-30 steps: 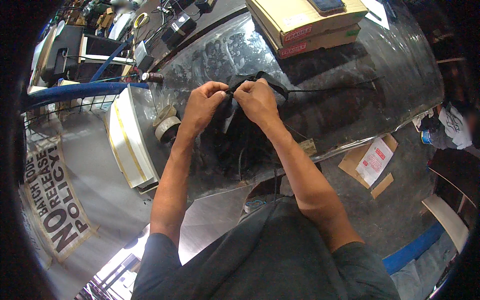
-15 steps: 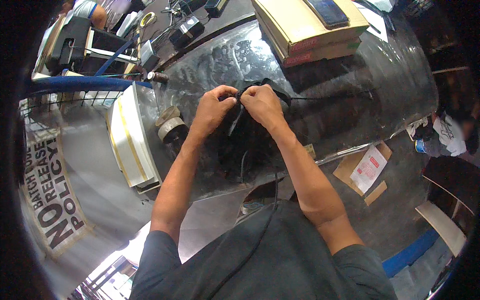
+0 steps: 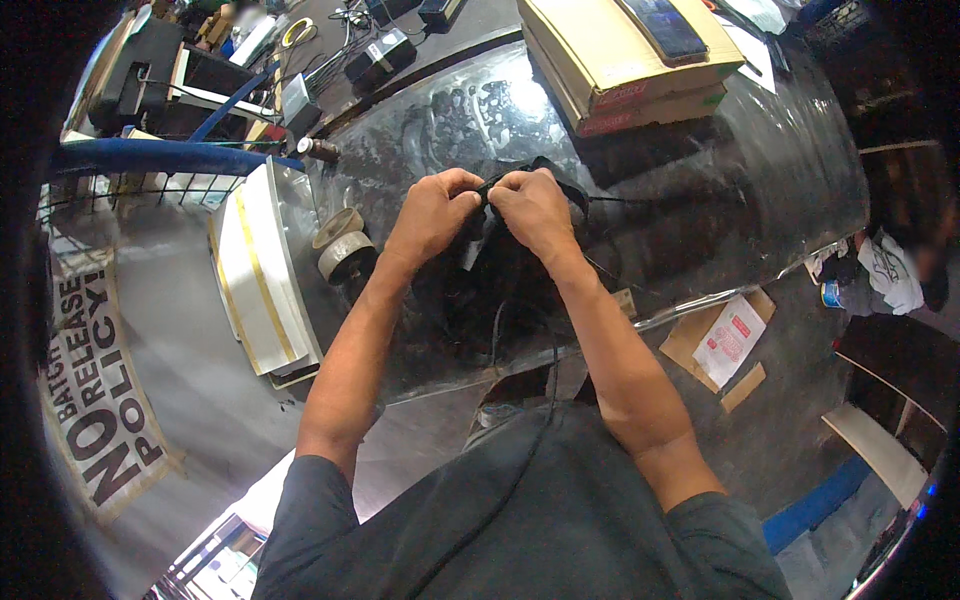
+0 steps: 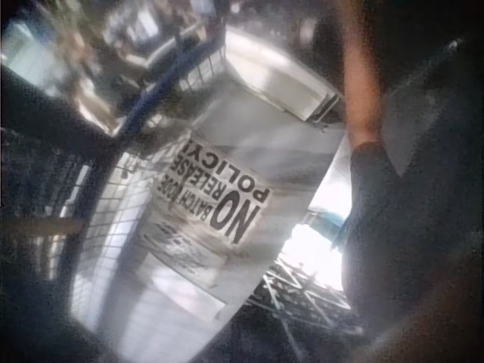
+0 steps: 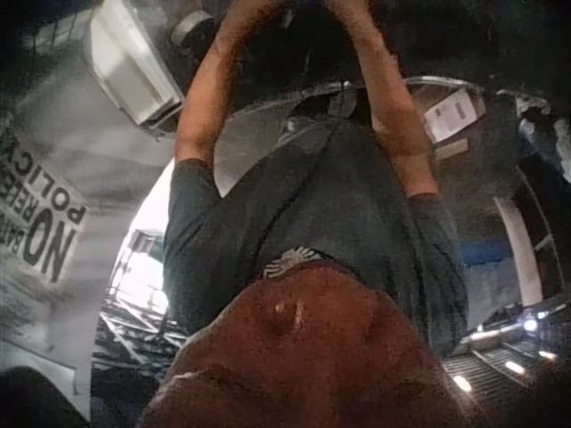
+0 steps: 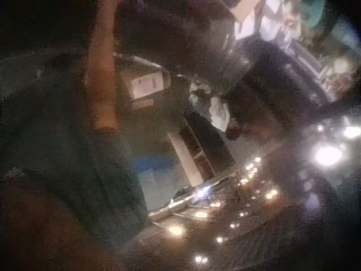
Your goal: The person places a black drawstring bag on a glass counter and manipulates the drawstring and cord lock. They use orange-handled scissors to cut a section of the cord, then re-thread and adjust the drawstring to tighten the bag opening.
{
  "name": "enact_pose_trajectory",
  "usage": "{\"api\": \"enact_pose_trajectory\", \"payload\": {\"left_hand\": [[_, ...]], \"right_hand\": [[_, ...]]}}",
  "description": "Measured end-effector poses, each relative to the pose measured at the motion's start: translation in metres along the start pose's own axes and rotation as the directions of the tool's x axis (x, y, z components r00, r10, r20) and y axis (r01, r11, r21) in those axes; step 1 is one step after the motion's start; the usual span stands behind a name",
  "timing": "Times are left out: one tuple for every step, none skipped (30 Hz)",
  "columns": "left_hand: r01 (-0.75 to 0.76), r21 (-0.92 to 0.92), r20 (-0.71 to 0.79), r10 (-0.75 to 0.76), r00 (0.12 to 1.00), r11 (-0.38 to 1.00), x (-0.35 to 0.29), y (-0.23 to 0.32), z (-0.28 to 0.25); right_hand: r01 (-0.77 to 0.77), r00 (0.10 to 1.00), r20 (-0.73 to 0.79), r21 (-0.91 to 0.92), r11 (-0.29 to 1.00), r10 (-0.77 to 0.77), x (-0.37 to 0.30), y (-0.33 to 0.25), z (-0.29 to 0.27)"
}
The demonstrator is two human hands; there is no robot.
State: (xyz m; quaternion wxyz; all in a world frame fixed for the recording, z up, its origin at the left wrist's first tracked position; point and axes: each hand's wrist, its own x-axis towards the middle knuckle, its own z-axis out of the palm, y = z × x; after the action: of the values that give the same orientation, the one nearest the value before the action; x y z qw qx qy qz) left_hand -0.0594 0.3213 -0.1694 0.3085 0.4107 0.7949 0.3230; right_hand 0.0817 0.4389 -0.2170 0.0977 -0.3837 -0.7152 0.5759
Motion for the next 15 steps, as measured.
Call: {"api": "enact_pose_trajectory", "payload": {"left_hand": [[-0.003,0.0,0.014,0.003,1.0,1.0,0.001,0.0,-0.001],[-0.004,-0.002,0.024,0.004,1.0,1.0,0.002,0.0,-0.001],[-0.021,0.029,0.014,0.021,1.0,0.999,0.001,-0.001,0.0],[-0.039,0.06,0.003,0.038,0.999,0.997,0.0,-0.002,0.001],[-0.058,0.091,-0.007,0.059,0.998,0.994,0.0,0.001,0.0],[0.008,0.046,0.02,-0.009,1.0,0.999,0.001,0.003,-0.001],[0.076,0.003,0.05,-0.076,0.996,0.997,0.002,0.004,-0.004],[0.145,-0.037,0.082,-0.142,0.986,0.989,0.002,0.006,-0.006],[0.153,-0.056,0.089,-0.148,0.985,0.987,0.002,0.005,-0.006],[0.161,-0.076,0.095,-0.154,0.984,0.984,0.002,0.004,-0.006],[0.17,-0.097,0.103,-0.161,0.982,0.981,0.002,0.004,-0.006],[0.091,-0.028,0.076,-0.088,0.993,0.995,0.0,0.004,-0.006],[0.011,0.043,0.054,-0.013,0.998,0.999,-0.003,0.004,-0.006],[-0.063,0.115,0.037,0.06,0.998,0.991,-0.006,0.003,-0.006],[-0.029,0.098,0.024,0.027,0.999,0.995,-0.005,0.0,-0.005]], "right_hand": [[-0.024,0.999,-0.023,-0.022,0.999,0.024,-0.002,-0.001,0.002],[-0.047,0.998,-0.043,-0.044,0.998,0.046,-0.005,-0.005,0.003],[-0.071,0.996,-0.064,-0.066,0.995,0.067,-0.008,-0.01,0.004],[-0.073,0.995,-0.072,-0.069,0.995,0.068,-0.01,-0.014,0.004],[-0.074,0.994,-0.083,-0.071,0.995,0.068,-0.011,-0.018,0.002],[-0.075,0.993,-0.093,-0.074,0.994,0.068,-0.012,-0.02,0.001],[-0.081,0.993,-0.092,-0.08,0.994,0.073,-0.012,-0.021,0.001],[-0.085,0.993,-0.09,-0.086,0.993,0.077,-0.011,-0.021,0.001],[-0.089,0.993,-0.088,-0.092,0.992,0.081,-0.009,-0.021,0.002],[-0.1,0.993,-0.077,-0.072,0.992,0.094,-0.008,-0.02,0.002],[-0.112,0.992,-0.064,-0.052,0.992,0.109,-0.007,-0.019,0.002],[-0.125,0.991,-0.051,-0.033,0.992,0.124,-0.006,-0.018,0.002],[-0.104,0.993,-0.052,-0.038,0.994,0.102,-0.006,-0.016,0.0],[-0.083,0.995,-0.05,-0.044,0.996,0.081,-0.007,-0.017,0.0],[-0.063,0.997,-0.048,-0.049,0.997,0.06,-0.008,-0.018,-0.001]]}}
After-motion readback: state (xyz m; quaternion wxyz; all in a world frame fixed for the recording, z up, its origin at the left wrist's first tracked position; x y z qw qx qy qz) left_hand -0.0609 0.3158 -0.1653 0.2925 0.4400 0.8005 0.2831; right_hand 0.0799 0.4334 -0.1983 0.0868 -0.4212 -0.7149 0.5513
